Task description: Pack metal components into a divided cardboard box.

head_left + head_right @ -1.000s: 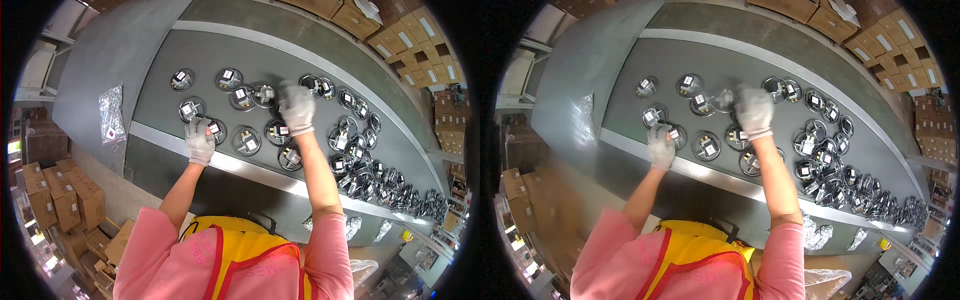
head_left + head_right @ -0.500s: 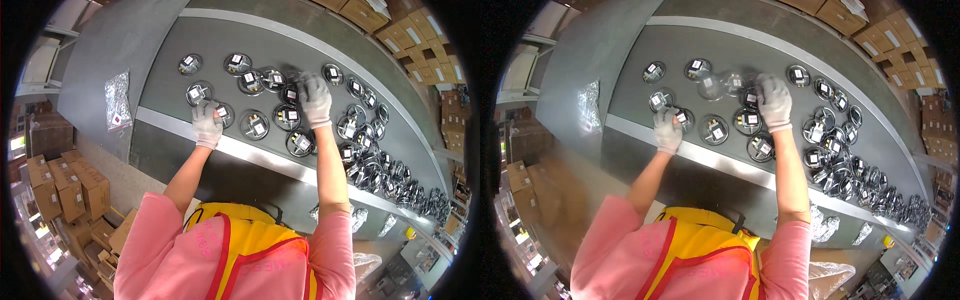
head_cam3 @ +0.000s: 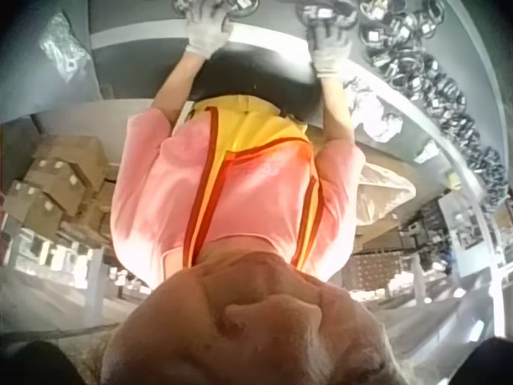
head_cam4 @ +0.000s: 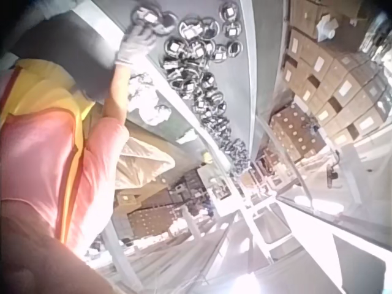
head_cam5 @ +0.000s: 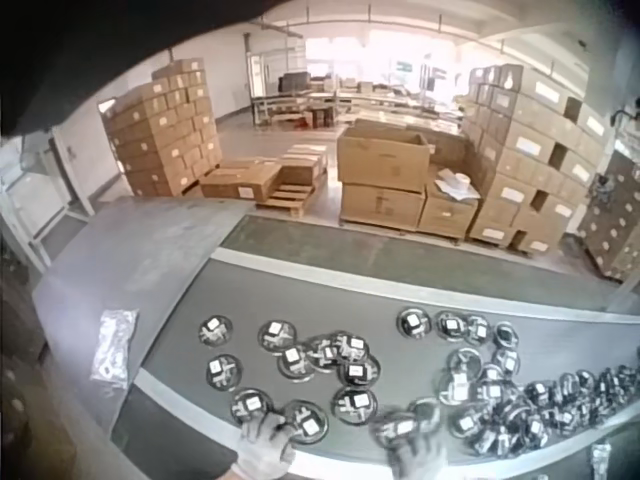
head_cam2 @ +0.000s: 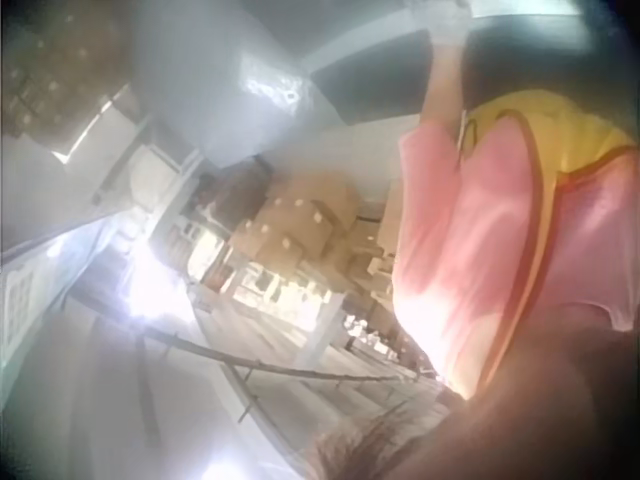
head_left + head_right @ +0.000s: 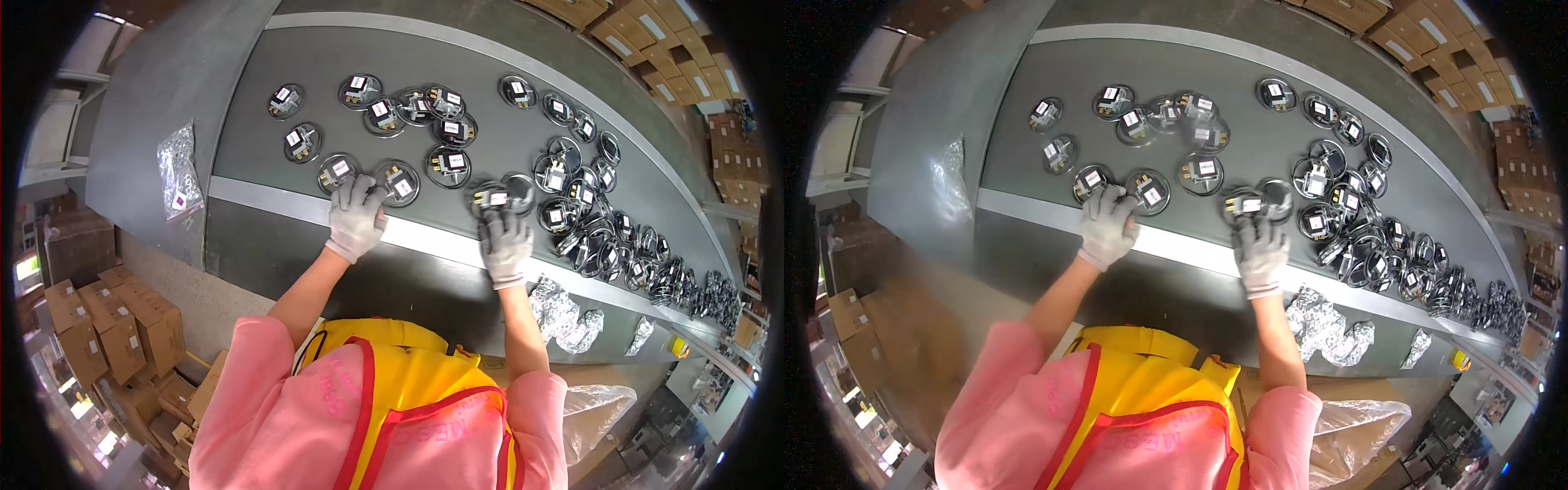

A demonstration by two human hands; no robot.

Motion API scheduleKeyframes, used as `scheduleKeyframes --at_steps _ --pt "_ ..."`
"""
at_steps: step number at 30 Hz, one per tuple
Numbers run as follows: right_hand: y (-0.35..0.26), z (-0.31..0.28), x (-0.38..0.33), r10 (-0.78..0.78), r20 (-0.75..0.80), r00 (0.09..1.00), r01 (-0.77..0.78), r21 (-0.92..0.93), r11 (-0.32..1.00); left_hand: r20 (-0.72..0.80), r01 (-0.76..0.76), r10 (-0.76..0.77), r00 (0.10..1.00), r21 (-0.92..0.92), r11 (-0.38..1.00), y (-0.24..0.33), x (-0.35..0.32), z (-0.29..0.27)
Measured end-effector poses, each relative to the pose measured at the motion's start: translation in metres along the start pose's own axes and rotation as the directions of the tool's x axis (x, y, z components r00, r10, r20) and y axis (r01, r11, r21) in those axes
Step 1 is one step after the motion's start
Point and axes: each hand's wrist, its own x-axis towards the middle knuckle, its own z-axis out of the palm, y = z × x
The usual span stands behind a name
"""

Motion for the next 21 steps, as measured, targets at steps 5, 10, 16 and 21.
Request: scheduleKeyframes --at_steps 5,10,16,21 --pt "0.001 -0.011 0.005 0.011 0.197 0.98 0.007 -0.087 0.996 0.086 0.036 -0.035 0.996 -0.007 0.999 0.003 0.005 0.0" --pt "-0.025 -0.016 -0.002 0.041 0.149 0.988 -0.068 0.182 0.981 0.059 0.055 -0.044 0.997 -0.185 0.981 0.014 0.002 0.008" --pt "-0.021 -0.047 0.001 0.501 0.55 0.668 -0.484 0.833 -0.269 0.612 0.743 -0.517 0.598 -0.665 0.072 0.045 0.023 0.007" --pt "0.009 -0.059 0.011 0.685 0.173 0.708 -0.331 0.938 0.105 0.487 0.562 -0.403 0.775 -0.823 0.086 0.073 0.043 0.015"
